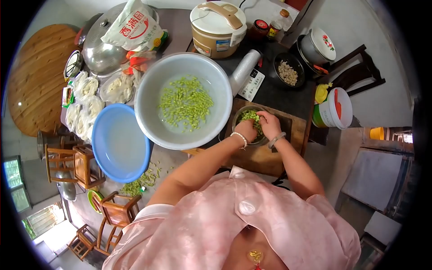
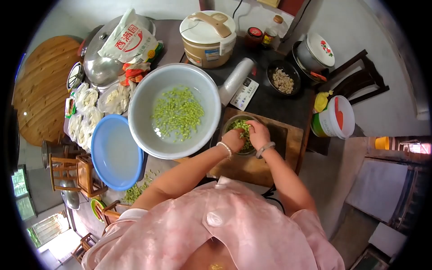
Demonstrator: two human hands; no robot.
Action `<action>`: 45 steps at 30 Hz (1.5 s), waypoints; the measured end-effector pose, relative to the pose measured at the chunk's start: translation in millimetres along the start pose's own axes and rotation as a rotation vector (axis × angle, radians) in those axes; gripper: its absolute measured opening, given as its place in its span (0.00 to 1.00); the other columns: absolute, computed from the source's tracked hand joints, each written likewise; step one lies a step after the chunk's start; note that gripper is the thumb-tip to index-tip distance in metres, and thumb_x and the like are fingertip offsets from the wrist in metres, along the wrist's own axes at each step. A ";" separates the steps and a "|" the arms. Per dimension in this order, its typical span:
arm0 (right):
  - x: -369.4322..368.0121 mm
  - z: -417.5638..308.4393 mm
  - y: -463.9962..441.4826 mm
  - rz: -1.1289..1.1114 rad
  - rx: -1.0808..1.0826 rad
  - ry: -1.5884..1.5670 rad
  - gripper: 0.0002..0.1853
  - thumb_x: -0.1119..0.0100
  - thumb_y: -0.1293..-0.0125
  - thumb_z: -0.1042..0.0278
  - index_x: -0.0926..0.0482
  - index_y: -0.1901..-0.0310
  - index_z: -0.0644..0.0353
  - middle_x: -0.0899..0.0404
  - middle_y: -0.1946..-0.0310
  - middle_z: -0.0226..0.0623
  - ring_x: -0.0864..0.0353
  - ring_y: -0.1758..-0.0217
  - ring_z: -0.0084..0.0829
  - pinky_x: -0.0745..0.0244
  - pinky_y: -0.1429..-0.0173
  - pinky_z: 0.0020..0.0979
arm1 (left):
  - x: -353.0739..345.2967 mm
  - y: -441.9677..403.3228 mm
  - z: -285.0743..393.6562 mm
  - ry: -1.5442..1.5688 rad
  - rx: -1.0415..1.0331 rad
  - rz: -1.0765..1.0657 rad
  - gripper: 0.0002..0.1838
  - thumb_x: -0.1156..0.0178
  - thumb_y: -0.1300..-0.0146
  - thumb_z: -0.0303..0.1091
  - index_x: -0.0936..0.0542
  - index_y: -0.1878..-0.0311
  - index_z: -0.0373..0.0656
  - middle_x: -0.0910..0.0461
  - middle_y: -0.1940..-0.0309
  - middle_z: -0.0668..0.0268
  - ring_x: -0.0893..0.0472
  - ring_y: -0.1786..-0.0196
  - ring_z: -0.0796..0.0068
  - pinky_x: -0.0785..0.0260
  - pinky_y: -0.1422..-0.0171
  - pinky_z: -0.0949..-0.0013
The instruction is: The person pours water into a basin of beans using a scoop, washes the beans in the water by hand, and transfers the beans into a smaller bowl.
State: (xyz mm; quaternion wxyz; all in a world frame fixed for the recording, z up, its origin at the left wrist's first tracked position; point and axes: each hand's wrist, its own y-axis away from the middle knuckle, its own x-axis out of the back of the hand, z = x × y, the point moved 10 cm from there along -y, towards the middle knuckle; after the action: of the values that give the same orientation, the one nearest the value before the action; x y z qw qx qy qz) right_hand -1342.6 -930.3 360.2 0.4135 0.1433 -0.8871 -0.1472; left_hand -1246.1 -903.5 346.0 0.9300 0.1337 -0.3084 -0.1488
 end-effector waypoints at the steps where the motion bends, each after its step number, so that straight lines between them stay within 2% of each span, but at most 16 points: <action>1: -3.7 -2.8 -0.2 0.008 0.014 0.098 0.17 0.53 0.44 0.76 0.26 0.52 0.58 0.24 0.57 0.47 0.27 0.53 0.45 0.31 0.50 0.35 | -7.7 -0.2 -2.5 -0.081 -0.016 -0.050 0.14 0.49 0.48 0.32 0.22 0.59 0.38 0.22 0.67 0.48 0.23 0.60 0.53 0.31 0.55 0.59; 4: -20.9 -13.1 5.6 -0.026 0.104 0.262 0.20 0.55 0.47 0.80 0.27 0.50 0.57 0.28 0.52 0.48 0.30 0.48 0.46 0.34 0.45 0.37 | -25.2 -3.4 -7.7 -0.281 -0.090 -0.102 0.09 0.48 0.49 0.32 0.20 0.72 0.40 0.21 0.69 0.51 0.22 0.63 0.54 0.30 0.56 0.58; 6: -27.6 -21.7 4.5 -0.045 0.182 0.222 0.24 0.55 0.50 0.82 0.28 0.48 0.56 0.31 0.48 0.48 0.32 0.46 0.47 0.36 0.43 0.38 | -20.6 -0.9 -13.6 -0.265 -0.010 -0.107 0.09 0.48 0.49 0.33 0.20 0.71 0.41 0.21 0.70 0.52 0.21 0.64 0.56 0.29 0.58 0.58; 10: -31.0 -23.0 9.1 -0.062 0.147 0.239 0.28 0.55 0.51 0.82 0.32 0.45 0.54 0.31 0.49 0.49 0.32 0.46 0.48 0.36 0.43 0.38 | 5.8 10.6 -3.6 -0.269 0.075 -0.117 0.10 0.47 0.50 0.36 0.20 0.70 0.41 0.21 0.70 0.52 0.21 0.63 0.56 0.29 0.58 0.59; 15: -42.7 -24.0 15.3 -0.326 0.058 0.396 0.34 0.55 0.52 0.81 0.39 0.39 0.45 0.29 0.50 0.49 0.30 0.48 0.49 0.35 0.44 0.39 | -24.9 2.0 -11.4 -0.213 -0.163 -0.130 0.09 0.45 0.53 0.32 0.21 0.70 0.39 0.21 0.69 0.51 0.22 0.64 0.55 0.30 0.57 0.60; 16: -40.7 -30.5 14.5 -0.198 0.232 0.372 0.36 0.54 0.52 0.80 0.41 0.38 0.41 0.26 0.55 0.50 0.28 0.51 0.50 0.34 0.47 0.40 | -31.2 0.8 -11.7 -0.240 -0.172 -0.165 0.08 0.45 0.53 0.31 0.21 0.71 0.39 0.21 0.69 0.51 0.22 0.65 0.55 0.30 0.57 0.60; 20: -38.8 -33.6 18.0 -0.276 0.169 0.328 0.34 0.54 0.52 0.80 0.39 0.39 0.44 0.24 0.62 0.52 0.26 0.56 0.50 0.32 0.50 0.42 | -17.4 8.4 3.4 -0.264 -0.169 -0.212 0.10 0.45 0.51 0.31 0.21 0.68 0.36 0.21 0.66 0.50 0.21 0.61 0.56 0.30 0.54 0.62; 30: -33.1 -44.2 17.8 -0.386 0.120 0.621 0.20 0.52 0.49 0.76 0.27 0.52 0.54 0.24 0.61 0.49 0.26 0.55 0.47 0.31 0.51 0.41 | -1.0 9.5 2.0 -0.093 -0.322 -0.045 0.08 0.44 0.52 0.33 0.22 0.70 0.39 0.23 0.74 0.51 0.23 0.67 0.51 0.31 0.61 0.58; 33: -17.9 -76.3 18.4 -0.274 0.160 0.548 0.17 0.53 0.49 0.76 0.25 0.55 0.57 0.22 0.65 0.48 0.25 0.58 0.47 0.30 0.54 0.40 | 29.1 17.6 13.3 -0.068 -0.347 -0.028 0.08 0.44 0.52 0.33 0.23 0.71 0.39 0.24 0.75 0.50 0.24 0.69 0.50 0.31 0.63 0.57; 34: -14.3 -89.5 14.5 -0.191 0.273 0.376 0.13 0.53 0.46 0.76 0.24 0.59 0.61 0.21 0.71 0.45 0.21 0.67 0.41 0.26 0.62 0.36 | 40.9 21.9 14.4 -0.049 -0.350 -0.010 0.07 0.44 0.52 0.33 0.23 0.72 0.39 0.24 0.76 0.50 0.24 0.70 0.50 0.32 0.64 0.56; 37: -16.7 -117.1 0.9 -0.191 0.178 -0.099 0.10 0.51 0.44 0.77 0.24 0.61 0.63 0.22 0.77 0.42 0.21 0.76 0.32 0.27 0.70 0.30 | 91.8 38.4 5.7 0.058 -0.319 0.112 0.06 0.45 0.52 0.31 0.23 0.74 0.40 0.24 0.77 0.51 0.24 0.71 0.51 0.32 0.66 0.56; 39: -40.0 -132.7 -16.2 -0.228 0.195 -0.180 0.08 0.51 0.43 0.77 0.24 0.62 0.64 0.22 0.77 0.39 0.22 0.79 0.26 0.28 0.73 0.27 | 127.6 47.3 -16.7 0.082 -0.265 0.181 0.05 0.45 0.52 0.31 0.23 0.73 0.41 0.24 0.77 0.52 0.24 0.72 0.51 0.32 0.67 0.56; 41: -74.9 -142.6 -35.1 -0.258 0.196 -0.229 0.09 0.49 0.45 0.76 0.24 0.61 0.63 0.22 0.75 0.42 0.21 0.77 0.33 0.27 0.71 0.30 | 145.0 49.1 -57.0 0.021 -0.206 0.229 0.05 0.47 0.52 0.29 0.22 0.73 0.42 0.24 0.79 0.53 0.24 0.73 0.52 0.32 0.66 0.56; 43: -97.6 -176.6 -48.9 -0.136 0.472 0.106 0.11 0.47 0.47 0.73 0.23 0.61 0.61 0.22 0.74 0.45 0.22 0.72 0.43 0.26 0.66 0.35 | 171.0 51.4 -92.9 -0.151 -0.071 0.252 0.08 0.48 0.53 0.26 0.21 0.70 0.43 0.23 0.73 0.54 0.23 0.70 0.54 0.30 0.63 0.58; 44: -110.3 -185.1 -55.5 -0.203 0.436 0.216 0.12 0.47 0.48 0.71 0.23 0.60 0.58 0.22 0.70 0.47 0.24 0.65 0.49 0.27 0.59 0.39 | 187.9 51.0 -102.7 -0.186 -0.096 0.302 0.09 0.49 0.53 0.26 0.21 0.69 0.43 0.23 0.69 0.54 0.23 0.67 0.54 0.30 0.61 0.58; 45: -118.1 -196.6 -63.8 -0.178 0.493 0.272 0.12 0.48 0.48 0.71 0.23 0.60 0.58 0.23 0.69 0.47 0.24 0.64 0.48 0.28 0.58 0.39 | 203.3 50.0 -113.4 -0.220 -0.118 0.349 0.10 0.49 0.53 0.25 0.21 0.67 0.43 0.23 0.66 0.54 0.24 0.65 0.54 0.31 0.59 0.59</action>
State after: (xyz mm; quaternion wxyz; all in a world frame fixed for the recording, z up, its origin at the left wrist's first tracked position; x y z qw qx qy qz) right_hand -1108.8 -972.4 375.2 0.4669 0.3351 -0.8163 0.0577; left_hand -1011.1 -912.6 383.8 0.9085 0.0063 -0.4174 -0.0168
